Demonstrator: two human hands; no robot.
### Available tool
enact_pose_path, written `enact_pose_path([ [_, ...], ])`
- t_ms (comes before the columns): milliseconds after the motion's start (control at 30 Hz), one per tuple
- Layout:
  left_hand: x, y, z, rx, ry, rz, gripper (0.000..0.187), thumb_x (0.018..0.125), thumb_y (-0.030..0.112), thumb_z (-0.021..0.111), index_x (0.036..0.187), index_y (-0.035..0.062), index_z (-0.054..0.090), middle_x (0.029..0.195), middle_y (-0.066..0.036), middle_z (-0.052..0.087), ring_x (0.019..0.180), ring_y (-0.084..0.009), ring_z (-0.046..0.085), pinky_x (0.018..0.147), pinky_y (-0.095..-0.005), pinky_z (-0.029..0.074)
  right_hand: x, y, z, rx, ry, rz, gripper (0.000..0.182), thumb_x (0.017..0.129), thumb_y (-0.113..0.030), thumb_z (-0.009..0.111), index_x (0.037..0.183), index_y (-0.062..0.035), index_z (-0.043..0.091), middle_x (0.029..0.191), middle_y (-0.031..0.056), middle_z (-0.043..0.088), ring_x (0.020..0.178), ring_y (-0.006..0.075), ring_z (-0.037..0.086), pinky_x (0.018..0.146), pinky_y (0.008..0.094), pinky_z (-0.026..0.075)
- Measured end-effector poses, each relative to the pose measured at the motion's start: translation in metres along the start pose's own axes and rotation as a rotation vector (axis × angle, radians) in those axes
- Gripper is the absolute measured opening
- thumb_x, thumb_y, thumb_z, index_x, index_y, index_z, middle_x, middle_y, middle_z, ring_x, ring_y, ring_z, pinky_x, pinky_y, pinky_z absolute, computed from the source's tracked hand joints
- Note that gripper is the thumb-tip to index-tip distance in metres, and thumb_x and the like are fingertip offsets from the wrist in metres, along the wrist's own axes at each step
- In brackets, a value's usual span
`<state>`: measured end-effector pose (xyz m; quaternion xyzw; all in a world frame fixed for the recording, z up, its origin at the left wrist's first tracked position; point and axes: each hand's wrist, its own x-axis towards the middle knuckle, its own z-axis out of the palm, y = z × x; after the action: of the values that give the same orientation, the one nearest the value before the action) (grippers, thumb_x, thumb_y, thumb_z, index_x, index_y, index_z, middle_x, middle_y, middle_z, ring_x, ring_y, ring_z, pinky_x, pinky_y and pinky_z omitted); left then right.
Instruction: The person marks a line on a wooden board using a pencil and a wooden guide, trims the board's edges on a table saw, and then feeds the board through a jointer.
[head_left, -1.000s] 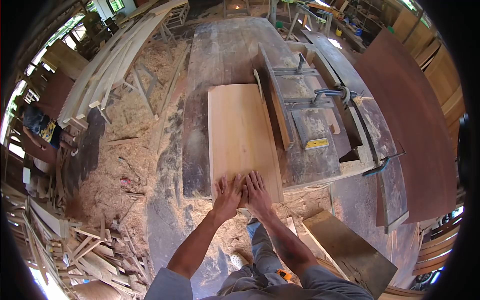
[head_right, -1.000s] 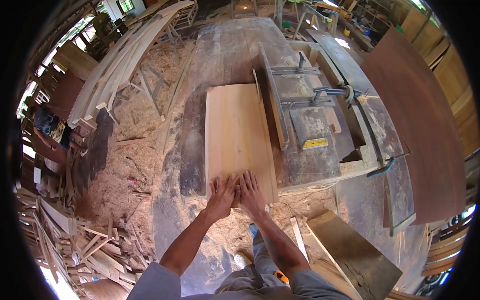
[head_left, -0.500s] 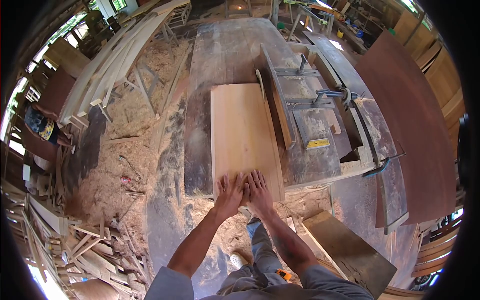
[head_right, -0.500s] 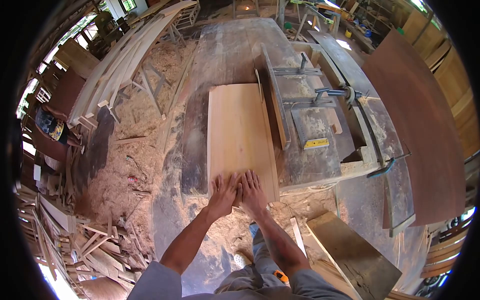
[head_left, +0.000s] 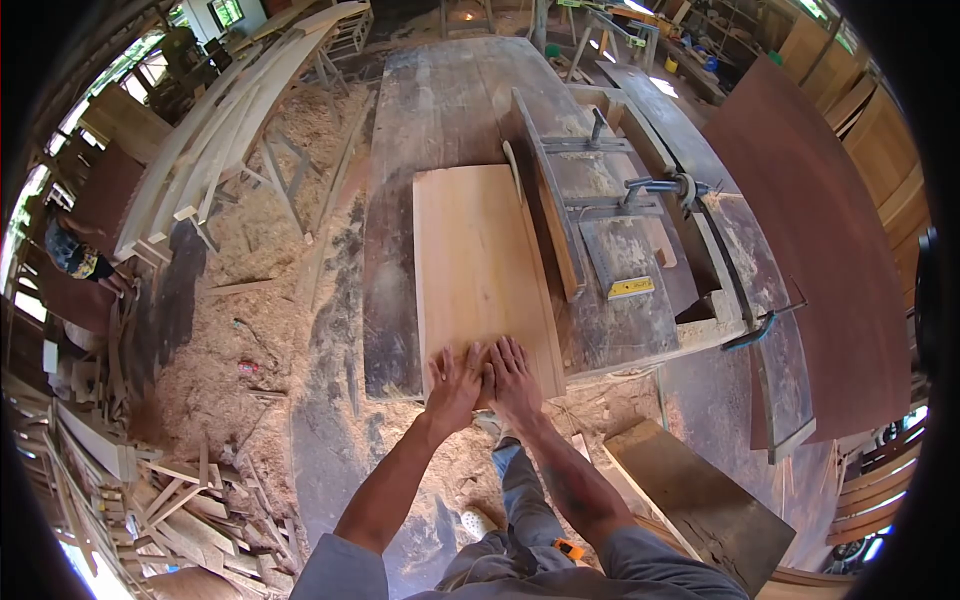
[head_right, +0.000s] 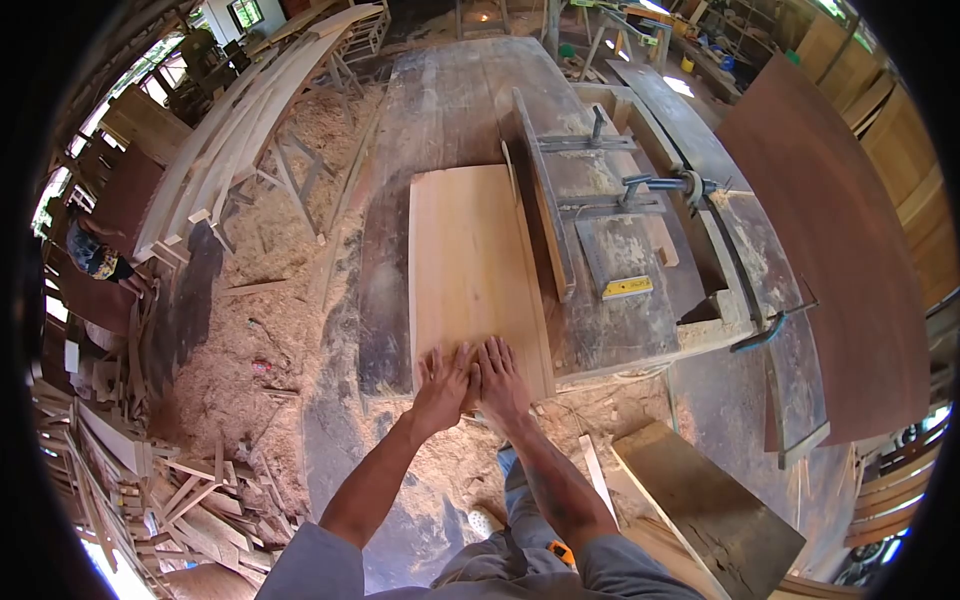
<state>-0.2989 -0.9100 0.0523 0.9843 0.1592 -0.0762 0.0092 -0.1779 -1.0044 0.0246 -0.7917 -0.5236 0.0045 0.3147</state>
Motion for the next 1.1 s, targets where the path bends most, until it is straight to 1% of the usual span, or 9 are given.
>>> enact_pose_path([
  [67, 0.001, -0.001, -0.011, -0.104, -0.116, -0.007, 0.074, 0.078, 0.009, 0.06, 0.147, 0.0047, 0.034, 0.16, -0.02, 0.005, 0.137, -0.0626, 0.01, 0.103, -0.0773, 0.02, 0.002, 0.002, 0.002, -0.009, 0.0, 0.001, 0.046, 0.099, -0.026, 0.04, 0.13, 0.0067, 0.052, 0.141, 0.0258, 0.046, 0.136, 0.0394, 0.038, 0.116, 0.0472, 0.026],
  [600, 0.011, -0.008, -0.005, -0.185, -0.092, -0.024, 0.077, 0.077, 0.005, 0.062, 0.148, 0.0055, 0.034, 0.161, -0.017, 0.003, 0.138, -0.0619, 0.007, 0.104, -0.0764, 0.019, 0.013, 0.009, 0.01, -0.025, 0.004, -0.016, 0.047, 0.099, -0.027, 0.041, 0.13, 0.0061, 0.052, 0.141, 0.026, 0.045, 0.136, 0.04, 0.038, 0.115, 0.0483, 0.027],
  [667, 0.013, -0.01, 0.008, -0.032, -0.015, -0.014, 0.089, 0.07, 0.016, 0.074, 0.149, 0.0103, 0.033, 0.161, -0.018, 0.006, 0.138, -0.0614, 0.012, 0.101, -0.0769, 0.027, 0.014, 0.01, 0.01, -0.028, -0.002, -0.015, 0.047, 0.099, -0.027, 0.041, 0.13, 0.0061, 0.052, 0.141, 0.0259, 0.045, 0.136, 0.0399, 0.038, 0.115, 0.0483, 0.027],
  [700, 0.012, -0.009, 0.002, -0.033, -0.015, -0.015, 0.089, 0.07, 0.016, 0.074, 0.149, 0.0103, 0.033, 0.161, -0.018, 0.006, 0.138, -0.0614, 0.012, 0.101, -0.0769, 0.027, 0.014, 0.01, 0.01, -0.032, -0.009, -0.014, 0.047, 0.099, -0.027, 0.04, 0.131, 0.006, 0.052, 0.141, 0.0258, 0.045, 0.136, 0.0399, 0.038, 0.115, 0.0482, 0.027],
  [767, 0.012, -0.008, -0.011, -0.167, -0.105, -0.031, 0.081, 0.076, 0.006, 0.062, 0.15, 0.007, 0.03, 0.161, -0.018, 0.003, 0.138, -0.062, 0.007, 0.104, -0.0765, 0.019, 0.015, 0.009, 0.01, -0.028, -0.012, -0.007, 0.047, 0.099, -0.027, 0.04, 0.131, 0.006, 0.052, 0.142, 0.0257, 0.045, 0.136, 0.0398, 0.038, 0.115, 0.0481, 0.027],
  [800, 0.012, -0.008, -0.011, -0.167, -0.105, -0.032, 0.081, 0.076, 0.006, 0.062, 0.15, 0.007, 0.03, 0.161, -0.018, 0.003, 0.138, -0.062, 0.007, 0.104, -0.0765, 0.019, 0.016, 0.009, 0.01, -0.024, -0.014, 0.001, 0.047, 0.099, -0.027, 0.04, 0.131, 0.006, 0.051, 0.142, 0.0256, 0.045, 0.136, 0.0398, 0.037, 0.116, 0.0479, 0.026],
  [1000, 0.014, -0.01, -0.009, -0.165, -0.104, -0.023, 0.082, 0.075, 0.006, 0.063, 0.15, 0.0059, 0.03, 0.161, -0.018, 0.003, 0.137, -0.0628, 0.008, 0.104, -0.0768, 0.02, 0.018, 0.007, 0.01, -0.009, 0.018, -0.002, 0.044, 0.099, -0.024, 0.042, 0.128, 0.0065, 0.054, 0.14, 0.0266, 0.047, 0.135, 0.0406, 0.039, 0.115, 0.0489, 0.028],
  [1067, 0.015, -0.011, 0.006, -0.057, -0.006, -0.017, 0.085, 0.07, 0.015, 0.073, 0.147, 0.011, 0.037, 0.161, -0.018, 0.006, 0.137, -0.0619, 0.013, 0.1, -0.0775, 0.027, 0.018, 0.008, 0.01, -0.008, 0.015, -0.003, 0.044, 0.099, -0.024, 0.042, 0.128, 0.0066, 0.054, 0.14, 0.0266, 0.046, 0.135, 0.0406, 0.039, 0.115, 0.0488, 0.028],
  [1100, 0.015, -0.012, 0.007, -0.057, -0.006, -0.017, 0.085, 0.07, 0.015, 0.073, 0.147, 0.011, 0.037, 0.161, -0.018, 0.006, 0.137, -0.0619, 0.013, 0.1, -0.0775, 0.027, 0.018, 0.008, 0.01, -0.006, 0.012, -0.005, 0.044, 0.099, -0.024, 0.042, 0.128, 0.0066, 0.054, 0.14, 0.0267, 0.046, 0.135, 0.0406, 0.039, 0.115, 0.0488, 0.028],
])
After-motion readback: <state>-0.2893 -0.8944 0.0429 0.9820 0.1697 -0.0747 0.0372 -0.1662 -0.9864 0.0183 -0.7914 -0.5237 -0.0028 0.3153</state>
